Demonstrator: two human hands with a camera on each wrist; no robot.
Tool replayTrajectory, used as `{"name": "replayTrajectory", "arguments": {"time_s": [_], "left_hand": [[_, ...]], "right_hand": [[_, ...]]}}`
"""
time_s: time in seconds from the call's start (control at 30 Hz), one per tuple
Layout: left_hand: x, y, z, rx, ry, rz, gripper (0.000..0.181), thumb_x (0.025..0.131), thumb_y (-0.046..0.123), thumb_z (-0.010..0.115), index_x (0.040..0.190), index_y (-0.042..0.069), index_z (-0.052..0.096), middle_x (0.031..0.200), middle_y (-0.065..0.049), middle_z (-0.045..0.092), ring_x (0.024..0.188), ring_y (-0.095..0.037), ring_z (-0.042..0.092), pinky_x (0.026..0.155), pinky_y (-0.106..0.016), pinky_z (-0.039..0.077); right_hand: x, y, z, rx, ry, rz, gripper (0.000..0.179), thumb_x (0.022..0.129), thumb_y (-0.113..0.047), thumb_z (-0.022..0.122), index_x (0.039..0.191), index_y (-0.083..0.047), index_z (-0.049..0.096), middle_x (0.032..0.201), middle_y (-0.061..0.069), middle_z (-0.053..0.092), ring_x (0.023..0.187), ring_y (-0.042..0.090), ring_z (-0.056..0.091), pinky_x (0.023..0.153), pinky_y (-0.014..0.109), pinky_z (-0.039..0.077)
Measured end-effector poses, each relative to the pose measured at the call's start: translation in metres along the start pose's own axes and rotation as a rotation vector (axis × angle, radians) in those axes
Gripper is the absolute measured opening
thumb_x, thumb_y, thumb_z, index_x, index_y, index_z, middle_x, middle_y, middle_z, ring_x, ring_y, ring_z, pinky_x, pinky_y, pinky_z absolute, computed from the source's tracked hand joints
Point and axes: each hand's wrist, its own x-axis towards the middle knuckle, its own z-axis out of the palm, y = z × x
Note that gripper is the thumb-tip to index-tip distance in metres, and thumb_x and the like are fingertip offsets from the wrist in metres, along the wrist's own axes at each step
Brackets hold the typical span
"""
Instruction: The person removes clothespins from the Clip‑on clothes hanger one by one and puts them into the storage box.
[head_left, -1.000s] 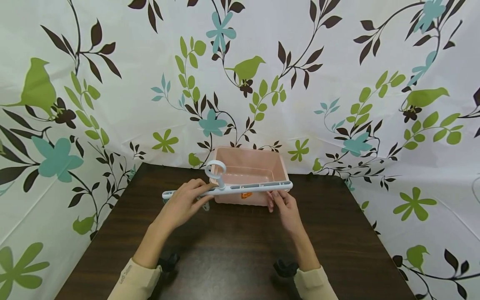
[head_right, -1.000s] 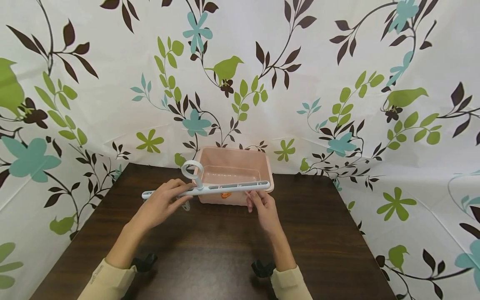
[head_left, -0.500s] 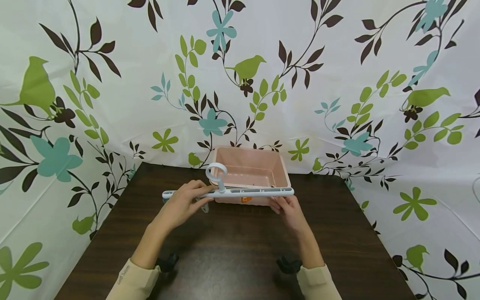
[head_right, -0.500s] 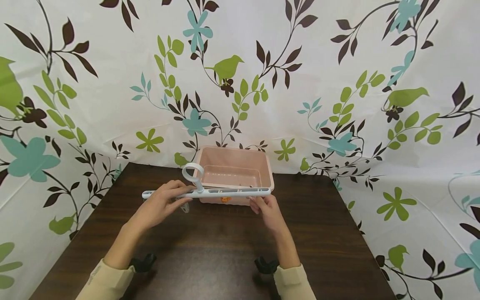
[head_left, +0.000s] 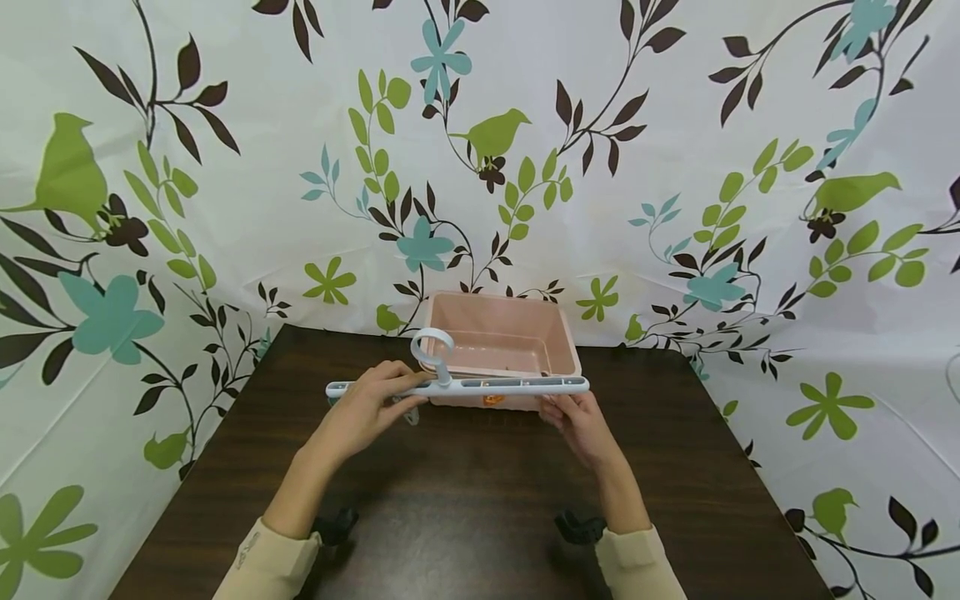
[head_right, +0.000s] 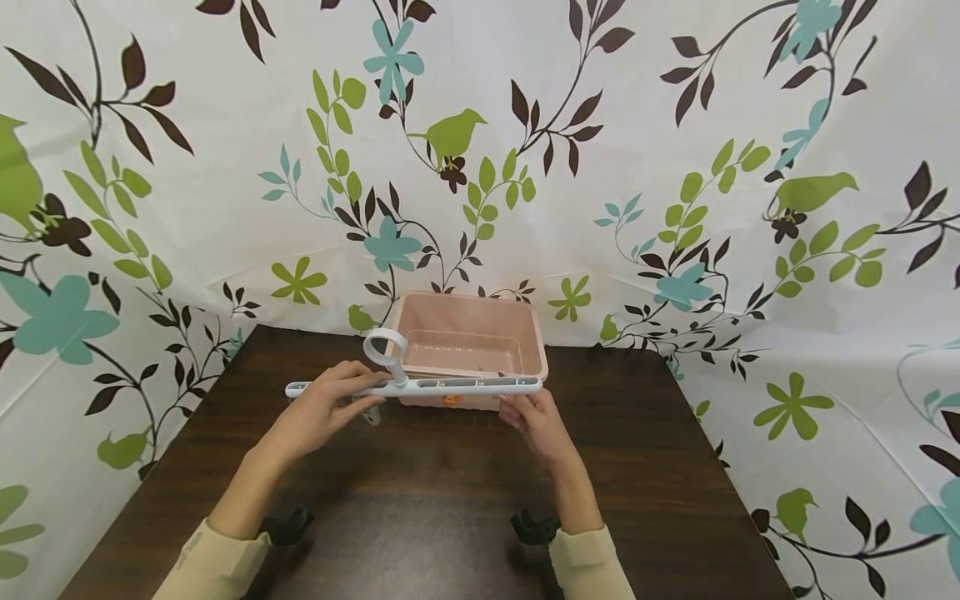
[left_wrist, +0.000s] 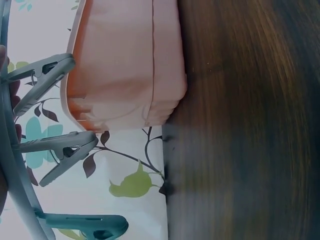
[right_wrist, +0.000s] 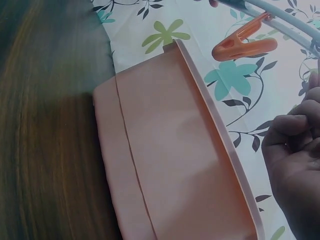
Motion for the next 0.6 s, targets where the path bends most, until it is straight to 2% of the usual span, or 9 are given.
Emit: {"name": "replayTrajectory", "arguments": {"time_s": [0.17, 0.43, 0.6], "left_hand": [[0.0005, 0.0018, -0.0002, -0.010, 0.008, -0.002, 0.036, 0.095, 0.021, 0.083, 0.131, 0.023, 0.079, 0.107, 0.009, 0.068, 0.093, -0.009, 0.055, 0.079, -0.034, 0.047], [0.0007, 0.0012, 0.0021, -0.004, 0.024, 0.008, 0.038, 0.095, 0.020, 0.083, 0.132, 0.023, 0.079, 0.107, 0.008, 0.069, 0.094, -0.010, 0.057, 0.080, -0.035, 0.048], [-0.0004, 0.0016, 0.0046, -0.013, 0.035, 0.014, 0.039, 0.095, 0.019, 0.084, 0.133, 0.022, 0.078, 0.107, 0.008, 0.069, 0.096, -0.011, 0.058, 0.081, -0.036, 0.050]], "right_hand": [[0.0010, -0.0004, -0.0007, 0.055, -0.021, 0.025, 0.020, 0.117, -0.016, 0.047, 0.106, -0.008, 0.061, 0.080, -0.002, 0.040, 0.067, 0.015, 0.028, 0.070, 0.034, 0.025], [-0.0002, 0.0020, -0.0020, 0.119, -0.073, 0.021, 0.025, 0.117, -0.009, 0.040, 0.117, -0.013, 0.065, 0.081, 0.000, 0.034, 0.068, 0.017, 0.024, 0.074, 0.036, 0.023], [-0.0009, 0.0012, -0.0014, 0.146, -0.051, 0.060, 0.024, 0.117, -0.011, 0.042, 0.116, -0.013, 0.066, 0.081, -0.003, 0.037, 0.068, 0.015, 0.026, 0.074, 0.034, 0.025]]}}
